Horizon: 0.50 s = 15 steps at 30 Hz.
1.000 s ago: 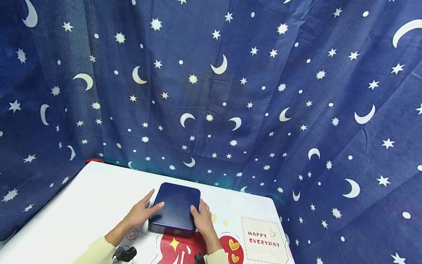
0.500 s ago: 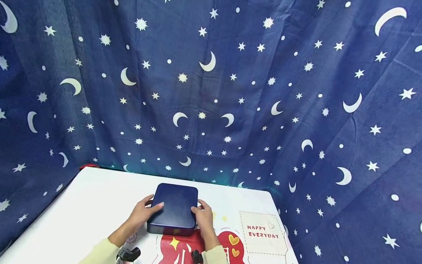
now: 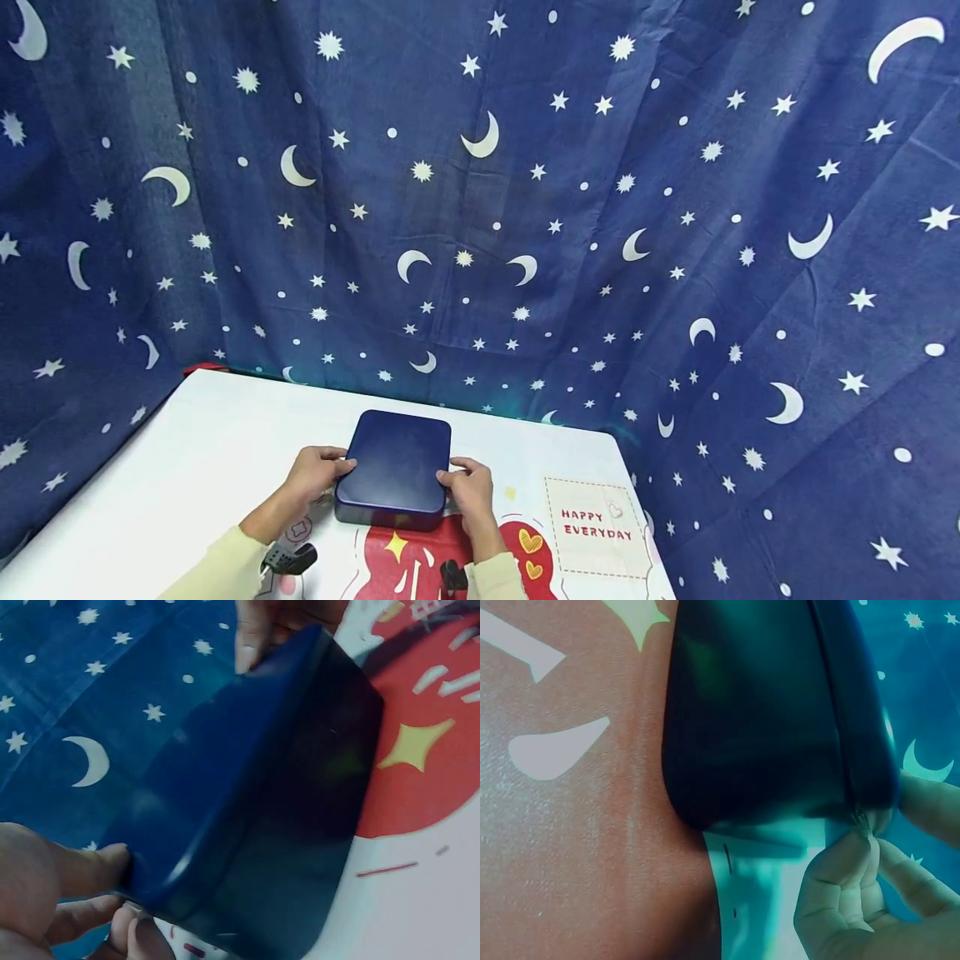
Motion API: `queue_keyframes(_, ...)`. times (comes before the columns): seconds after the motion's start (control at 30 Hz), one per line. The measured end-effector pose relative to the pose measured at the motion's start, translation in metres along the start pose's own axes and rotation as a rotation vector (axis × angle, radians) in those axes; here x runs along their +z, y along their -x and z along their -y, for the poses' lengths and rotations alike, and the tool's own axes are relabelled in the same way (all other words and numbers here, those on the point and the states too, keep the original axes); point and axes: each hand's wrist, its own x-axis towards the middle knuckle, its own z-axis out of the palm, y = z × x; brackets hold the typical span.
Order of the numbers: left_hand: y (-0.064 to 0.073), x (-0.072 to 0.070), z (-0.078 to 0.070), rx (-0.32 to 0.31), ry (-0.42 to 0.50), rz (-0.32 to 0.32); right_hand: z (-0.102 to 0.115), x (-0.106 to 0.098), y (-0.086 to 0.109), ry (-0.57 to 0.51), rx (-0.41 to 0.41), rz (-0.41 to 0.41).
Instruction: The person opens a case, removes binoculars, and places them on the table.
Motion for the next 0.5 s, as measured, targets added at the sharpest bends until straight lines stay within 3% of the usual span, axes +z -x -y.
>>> queue_keyframes(0.3,0.001,-0.003,-0.013,-0.049,-0.013,-0.006,0.008,-0.003,-0.001,-0.033,0.053,-0.002)
queue_keyframes(0.5,0.000,-0.005,-0.011,-0.093,0.038,0.006,0.007,-0.003,0.001,-0.040,0.081,0.034)
